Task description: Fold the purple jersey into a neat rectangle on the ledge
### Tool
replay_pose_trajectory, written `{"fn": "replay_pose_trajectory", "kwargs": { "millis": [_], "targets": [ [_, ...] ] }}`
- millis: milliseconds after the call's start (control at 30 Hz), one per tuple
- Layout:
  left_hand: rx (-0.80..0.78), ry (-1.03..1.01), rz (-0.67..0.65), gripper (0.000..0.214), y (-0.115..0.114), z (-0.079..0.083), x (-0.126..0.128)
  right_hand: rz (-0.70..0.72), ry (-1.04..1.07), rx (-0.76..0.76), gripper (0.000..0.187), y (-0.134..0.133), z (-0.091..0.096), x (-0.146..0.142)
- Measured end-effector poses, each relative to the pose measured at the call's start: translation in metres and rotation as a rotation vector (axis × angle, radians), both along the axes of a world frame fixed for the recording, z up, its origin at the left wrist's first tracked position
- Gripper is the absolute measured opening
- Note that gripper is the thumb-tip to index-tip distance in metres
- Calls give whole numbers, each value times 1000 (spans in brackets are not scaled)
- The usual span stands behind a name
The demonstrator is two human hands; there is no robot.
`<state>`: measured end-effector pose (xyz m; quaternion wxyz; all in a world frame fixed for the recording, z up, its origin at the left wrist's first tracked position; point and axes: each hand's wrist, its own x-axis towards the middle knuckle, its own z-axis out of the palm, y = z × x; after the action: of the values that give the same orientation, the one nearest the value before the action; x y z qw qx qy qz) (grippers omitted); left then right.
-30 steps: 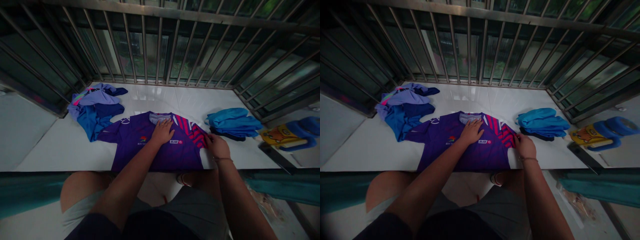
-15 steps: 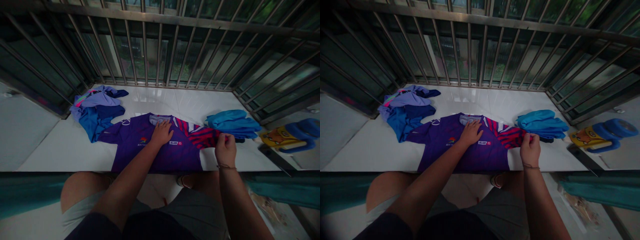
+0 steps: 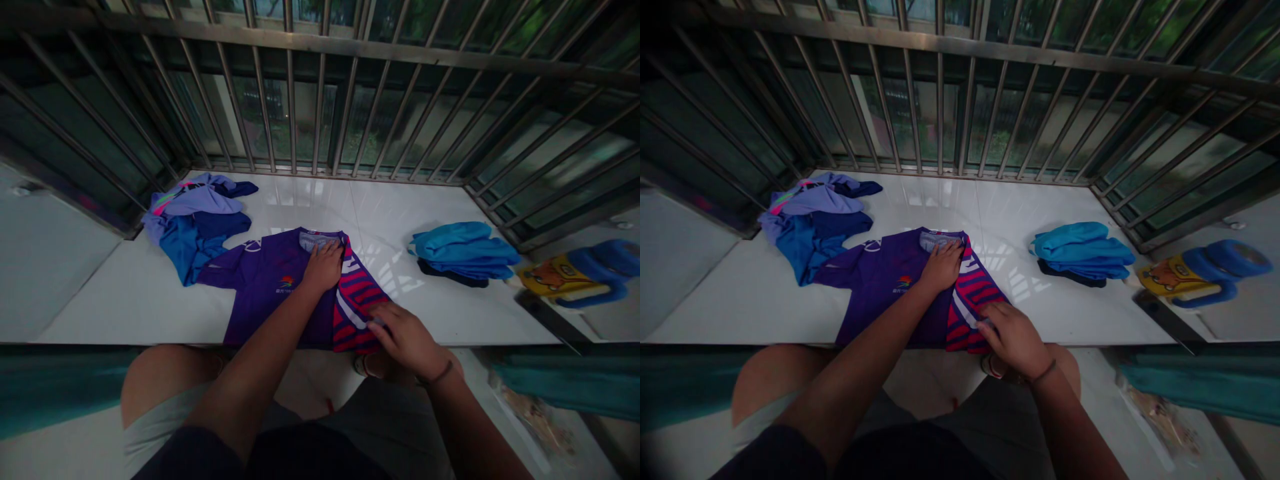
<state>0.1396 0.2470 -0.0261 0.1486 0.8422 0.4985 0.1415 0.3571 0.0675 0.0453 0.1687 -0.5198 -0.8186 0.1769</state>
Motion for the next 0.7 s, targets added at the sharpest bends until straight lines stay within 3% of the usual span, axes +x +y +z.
{"fn": "replay_pose_trajectory", "kwargs": {
  "millis": [167,300,400,567,633,700],
  "targets": [
    [30,-78,44,58,-3,7,-4,-229,-6,198,30,2,-33,34],
    [108,-80,-159,54,-11,11,-9,-246,-12,222,37,-4,-72,41],
    [134,-20,-324,52,-10,10,-7,-292,-25,261,38,-9,-90,39],
    [107,104,-379,49,18,11,-1,-325,-51,295,37,-12,-90,34],
    [86,167,-298,49,36,16,-2,-326,-54,294,37,-12,-86,33],
    [61,233,-131,53,51,24,-9,-320,-56,293,37,-12,-84,32]
  ]
}}
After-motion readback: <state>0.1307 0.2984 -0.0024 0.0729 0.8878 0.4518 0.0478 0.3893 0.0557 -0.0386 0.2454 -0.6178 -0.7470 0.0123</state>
